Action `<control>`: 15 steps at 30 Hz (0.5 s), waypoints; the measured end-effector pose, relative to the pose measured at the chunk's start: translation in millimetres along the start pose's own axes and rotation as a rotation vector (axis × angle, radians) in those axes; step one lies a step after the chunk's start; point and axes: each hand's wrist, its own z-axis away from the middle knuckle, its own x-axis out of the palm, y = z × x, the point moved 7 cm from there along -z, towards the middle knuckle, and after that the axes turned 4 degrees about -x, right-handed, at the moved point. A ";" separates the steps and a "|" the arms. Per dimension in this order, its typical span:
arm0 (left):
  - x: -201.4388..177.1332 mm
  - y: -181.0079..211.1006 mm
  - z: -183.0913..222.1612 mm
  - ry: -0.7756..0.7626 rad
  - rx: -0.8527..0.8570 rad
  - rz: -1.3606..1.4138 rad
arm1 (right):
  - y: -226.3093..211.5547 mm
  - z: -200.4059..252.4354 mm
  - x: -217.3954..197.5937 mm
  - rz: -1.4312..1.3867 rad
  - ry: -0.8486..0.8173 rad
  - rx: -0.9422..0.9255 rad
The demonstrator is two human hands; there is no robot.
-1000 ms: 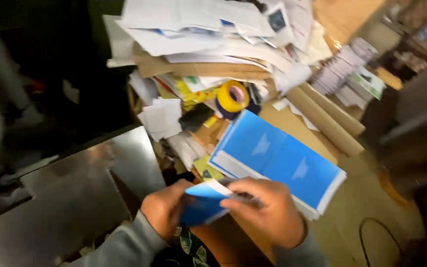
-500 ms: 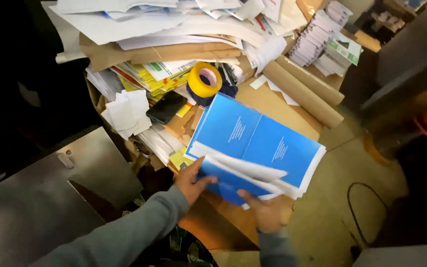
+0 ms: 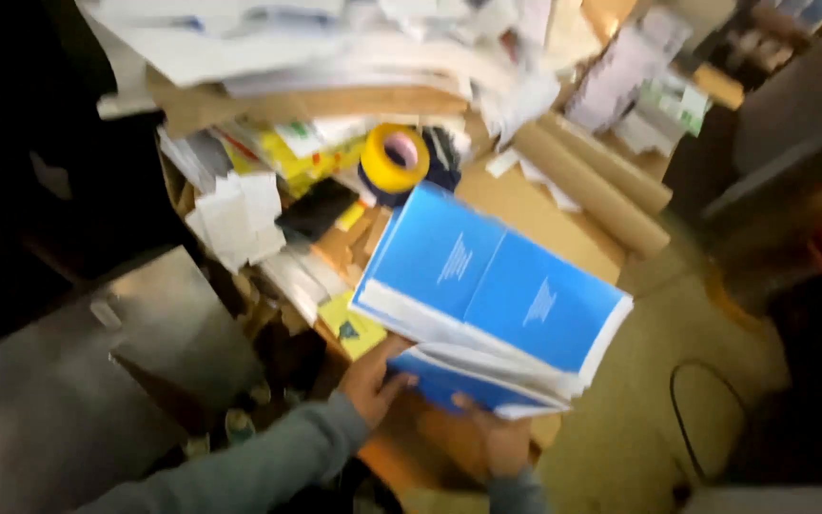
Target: The person repeatedly picks up blue booklets from a pile, places them into a manual stapling machine, and staples them. The person then removes the stapled booklet and places it on a separate pile. This process is repeated continuously.
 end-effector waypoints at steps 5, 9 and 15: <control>6.5 -64.3 2.1 -0.007 -0.110 -0.068 | 35.3 -2.2 -0.7 0.204 -0.030 -0.064; -3.1 10.4 9.8 0.052 0.171 -0.032 | 19.9 3.3 -4.7 0.182 -0.005 -0.090; -0.6 -66.4 -5.1 0.075 0.049 -0.083 | 44.5 -9.6 7.2 0.168 -0.026 0.088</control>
